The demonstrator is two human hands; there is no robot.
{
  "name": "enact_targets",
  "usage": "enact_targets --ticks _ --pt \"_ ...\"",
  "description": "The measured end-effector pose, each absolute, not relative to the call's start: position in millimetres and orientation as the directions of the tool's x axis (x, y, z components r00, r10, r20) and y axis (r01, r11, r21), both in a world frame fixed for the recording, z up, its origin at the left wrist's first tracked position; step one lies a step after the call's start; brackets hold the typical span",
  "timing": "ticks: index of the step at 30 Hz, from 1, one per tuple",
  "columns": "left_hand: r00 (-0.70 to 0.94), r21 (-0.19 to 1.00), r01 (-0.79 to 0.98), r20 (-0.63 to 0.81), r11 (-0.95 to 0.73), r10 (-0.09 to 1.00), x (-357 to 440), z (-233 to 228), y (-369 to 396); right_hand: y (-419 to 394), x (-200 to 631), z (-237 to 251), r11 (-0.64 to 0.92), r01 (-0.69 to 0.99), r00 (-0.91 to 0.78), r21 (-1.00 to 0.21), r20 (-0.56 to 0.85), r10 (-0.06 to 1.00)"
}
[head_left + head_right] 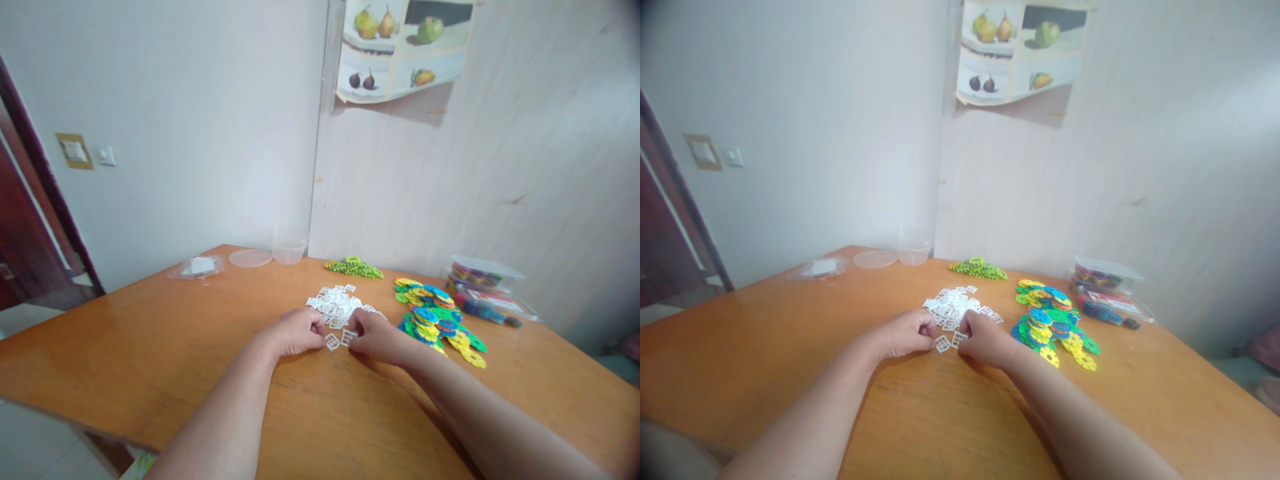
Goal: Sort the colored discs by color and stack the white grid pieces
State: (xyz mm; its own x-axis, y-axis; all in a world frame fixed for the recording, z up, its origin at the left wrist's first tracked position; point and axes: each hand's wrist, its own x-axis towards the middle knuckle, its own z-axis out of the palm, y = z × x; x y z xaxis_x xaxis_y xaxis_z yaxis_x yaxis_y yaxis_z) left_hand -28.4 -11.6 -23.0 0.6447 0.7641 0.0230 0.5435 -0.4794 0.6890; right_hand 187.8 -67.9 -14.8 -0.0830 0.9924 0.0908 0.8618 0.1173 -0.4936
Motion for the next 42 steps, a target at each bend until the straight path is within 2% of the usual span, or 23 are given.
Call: enact_targets --ticks 5,8,10,15,20,24,33,42 --pt "0.639 0.665 0.559 0.035 -0.495 0.768 -26.0 -24.0 -13.8 -73.8 175.9 -3.9 0.233 0.808 -0.108 -0.541 0.252 0.962" --pt "0.639 0.65 0.575 0.023 -0.497 0.769 -24.9 -21.0 -17.1 -79.2 166.2 -4.9 0.307 0.817 -0.113 -0.489 0.386 0.916" --pt "0.633 0.639 0.588 0.02 -0.497 0.774 -24.3 -19.0 -18.6 -82.3 161.2 -9.2 0.357 0.825 -0.16 -0.437 0.426 0.891" --pt "0.635 0.651 0.571 0.036 -0.5 0.772 -24.8 -20.1 -17.4 -84.5 160.0 -15.6 0.426 0.807 -0.308 -0.409 0.324 0.895" --pt "0.639 0.698 0.546 0.011 -0.463 0.769 -28.2 -21.6 -16.6 -86.2 165.8 -8.2 0.329 0.866 -0.229 -0.377 0.286 0.931" --pt "0.637 0.697 0.555 -0.005 -0.454 0.771 -29.3 -21.5 -16.0 -88.4 166.6 -4.5 0.236 0.92 -0.179 -0.313 0.2 0.963" --pt "0.639 0.707 0.546 -0.004 -0.45 0.769 -27.8 -23.4 -13.0 -85.5 164.3 -7.8 0.211 0.893 -0.169 -0.398 0.138 0.976" --pt "0.627 0.762 0.51 -0.012 -0.398 0.779 -28.1 -19.3 -17.7 -83.8 165.5 -11.5 0.209 0.89 -0.161 -0.406 0.15 0.976"
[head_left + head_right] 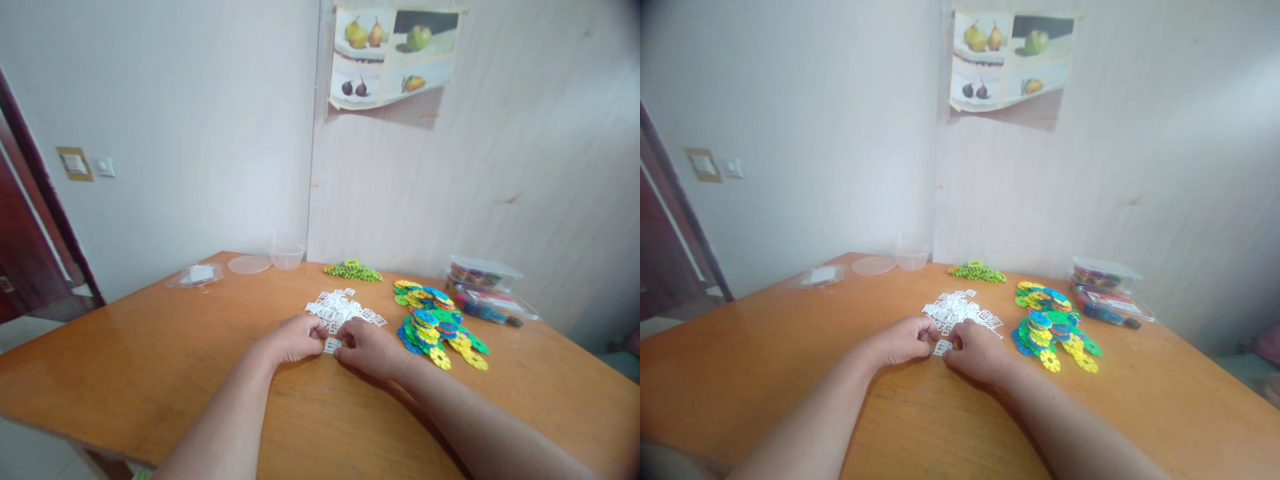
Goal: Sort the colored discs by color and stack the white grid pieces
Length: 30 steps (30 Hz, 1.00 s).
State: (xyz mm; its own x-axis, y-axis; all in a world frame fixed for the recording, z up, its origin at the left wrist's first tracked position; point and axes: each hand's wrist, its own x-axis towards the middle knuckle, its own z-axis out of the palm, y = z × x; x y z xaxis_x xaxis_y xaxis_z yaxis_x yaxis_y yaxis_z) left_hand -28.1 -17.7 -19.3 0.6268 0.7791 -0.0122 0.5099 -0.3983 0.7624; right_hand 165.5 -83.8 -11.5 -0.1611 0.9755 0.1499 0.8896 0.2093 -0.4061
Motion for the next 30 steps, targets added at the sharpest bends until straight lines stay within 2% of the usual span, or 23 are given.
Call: enact_targets --ticks 7,12,17,20,30 --pt "0.635 0.768 0.502 -0.015 -0.398 0.773 -28.3 -19.5 -15.7 -84.4 163.7 -12.9 0.239 0.874 -0.17 -0.422 0.195 0.966" --pt "0.642 0.781 0.491 -0.025 -0.385 0.766 -28.6 -19.9 -15.5 -80.6 166.1 -14.8 0.244 0.846 -0.184 -0.474 0.168 0.968" --pt "0.644 0.807 0.474 -0.045 -0.352 0.763 -28.2 -21.0 -16.3 -64.5 187.1 -8.9 0.155 0.837 0.003 -0.525 0.288 0.958" --pt "0.642 0.798 0.484 -0.046 -0.358 0.765 -27.6 -17.9 -18.9 -56.7 204.8 -8.2 0.059 0.88 0.106 -0.471 0.317 0.943" --pt "0.627 0.739 0.541 -0.036 -0.402 0.778 -27.8 -16.8 -20.5 -56.3 211.5 -15.7 -0.021 0.951 0.099 -0.307 0.241 0.965"
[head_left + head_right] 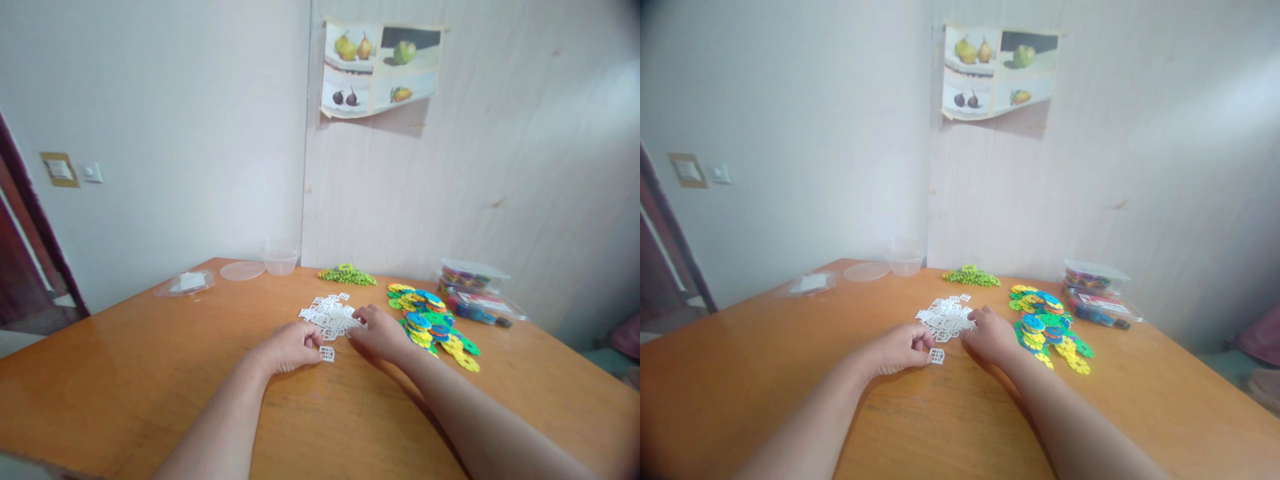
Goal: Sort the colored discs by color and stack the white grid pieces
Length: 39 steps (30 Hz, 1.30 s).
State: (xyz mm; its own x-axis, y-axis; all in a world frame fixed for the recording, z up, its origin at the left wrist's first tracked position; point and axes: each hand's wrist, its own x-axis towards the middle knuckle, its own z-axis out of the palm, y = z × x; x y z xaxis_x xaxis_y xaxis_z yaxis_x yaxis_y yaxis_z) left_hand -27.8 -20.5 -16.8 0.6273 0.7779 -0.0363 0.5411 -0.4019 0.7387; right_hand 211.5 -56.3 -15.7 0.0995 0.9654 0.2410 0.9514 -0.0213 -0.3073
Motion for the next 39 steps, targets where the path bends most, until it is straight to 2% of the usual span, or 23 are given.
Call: enact_targets --ticks 4,9,16,23,28,36,39 --pt "0.622 0.726 0.548 -0.022 -0.415 0.783 -27.2 -19.1 -19.1 -53.8 210.7 -18.5 -0.051 0.96 0.114 -0.274 0.218 0.969" --pt "0.631 0.728 0.542 -0.021 -0.421 0.776 -26.3 -17.7 -20.1 -54.2 209.5 -19.0 -0.004 0.942 0.095 -0.336 0.256 0.962" --pt "0.652 0.77 0.505 -0.045 -0.389 0.757 -28.7 -19.5 -17.3 -64.1 191.0 -12.7 0.215 0.844 -0.11 -0.492 0.233 0.966" --pt "0.679 0.789 0.469 -0.036 -0.396 0.733 -31.3 -22.3 -13.2 -74.0 174.6 -13.9 0.301 0.805 -0.243 -0.512 0.178 0.954" --pt "0.698 0.809 0.441 -0.037 -0.389 0.715 -32.8 -24.5 -11.9 -75.5 173.2 -15.0 0.308 0.818 -0.261 -0.486 0.163 0.951" --pt "0.708 0.801 0.441 -0.032 -0.406 0.706 -33.8 -24.9 -10.5 -72.2 177.2 -23.5 0.305 0.783 -0.266 -0.542 0.151 0.952" --pt "0.712 0.798 0.438 -0.026 -0.414 0.702 -33.6 -25.4 -10.0 -69.0 180.3 -17.7 0.27 0.784 -0.215 -0.558 0.163 0.963"
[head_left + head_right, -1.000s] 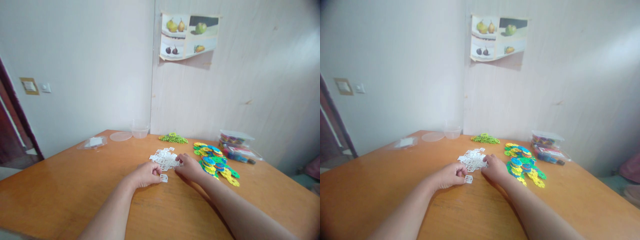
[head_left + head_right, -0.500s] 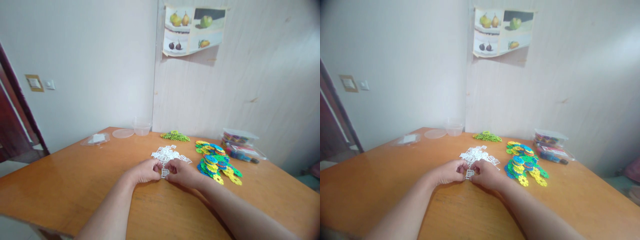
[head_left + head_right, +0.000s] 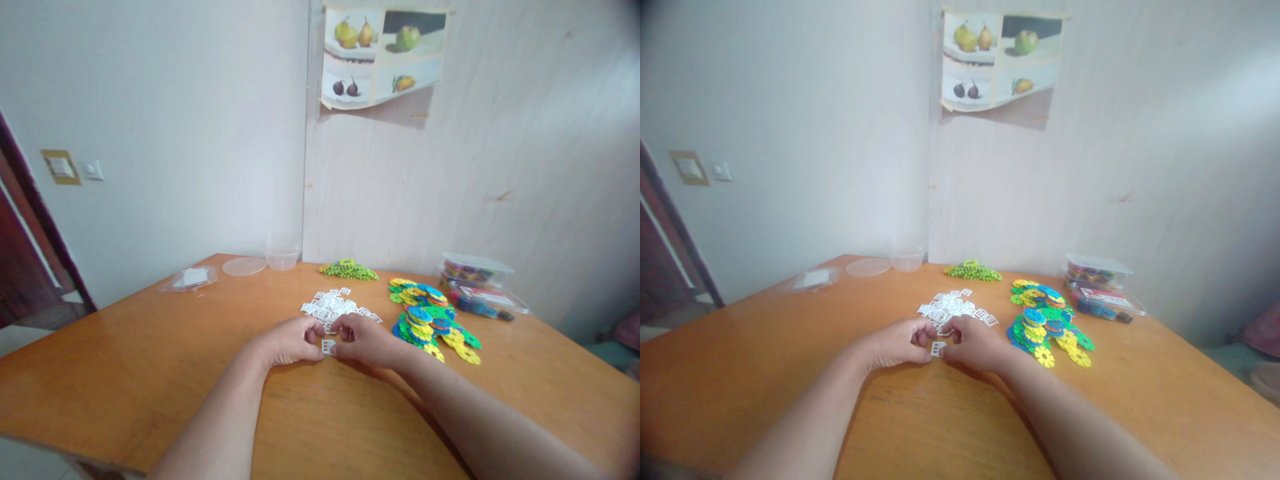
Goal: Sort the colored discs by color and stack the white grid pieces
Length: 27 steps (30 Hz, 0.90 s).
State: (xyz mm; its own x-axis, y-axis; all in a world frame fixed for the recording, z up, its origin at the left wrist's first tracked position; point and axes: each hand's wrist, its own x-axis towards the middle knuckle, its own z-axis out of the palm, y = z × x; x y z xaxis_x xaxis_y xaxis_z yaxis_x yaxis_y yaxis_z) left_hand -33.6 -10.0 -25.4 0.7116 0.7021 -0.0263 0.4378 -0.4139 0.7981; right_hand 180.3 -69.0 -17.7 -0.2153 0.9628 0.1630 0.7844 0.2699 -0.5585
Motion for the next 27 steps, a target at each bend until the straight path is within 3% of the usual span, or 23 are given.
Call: enact_targets --ticks 5,8,18,27 --pt "0.702 0.781 0.461 -0.031 -0.421 0.712 -32.2 -26.4 -11.4 -59.1 200.0 -0.1 0.06 0.879 0.05 -0.473 0.218 0.975" --pt "0.691 0.773 0.472 -0.026 -0.424 0.722 -31.0 -26.9 -12.3 -54.6 214.8 3.9 -0.01 0.906 0.12 -0.423 0.235 0.965" --pt "0.68 0.763 0.478 -0.009 -0.435 0.733 -28.9 -26.8 -14.5 -57.4 220.2 -8.4 -0.049 0.96 0.094 -0.277 0.152 0.984" --pt "0.672 0.756 0.494 -0.019 -0.43 0.74 -28.6 -24.5 -14.9 -58.6 207.6 -11.0 0.084 0.939 -0.03 -0.332 0.163 0.986"
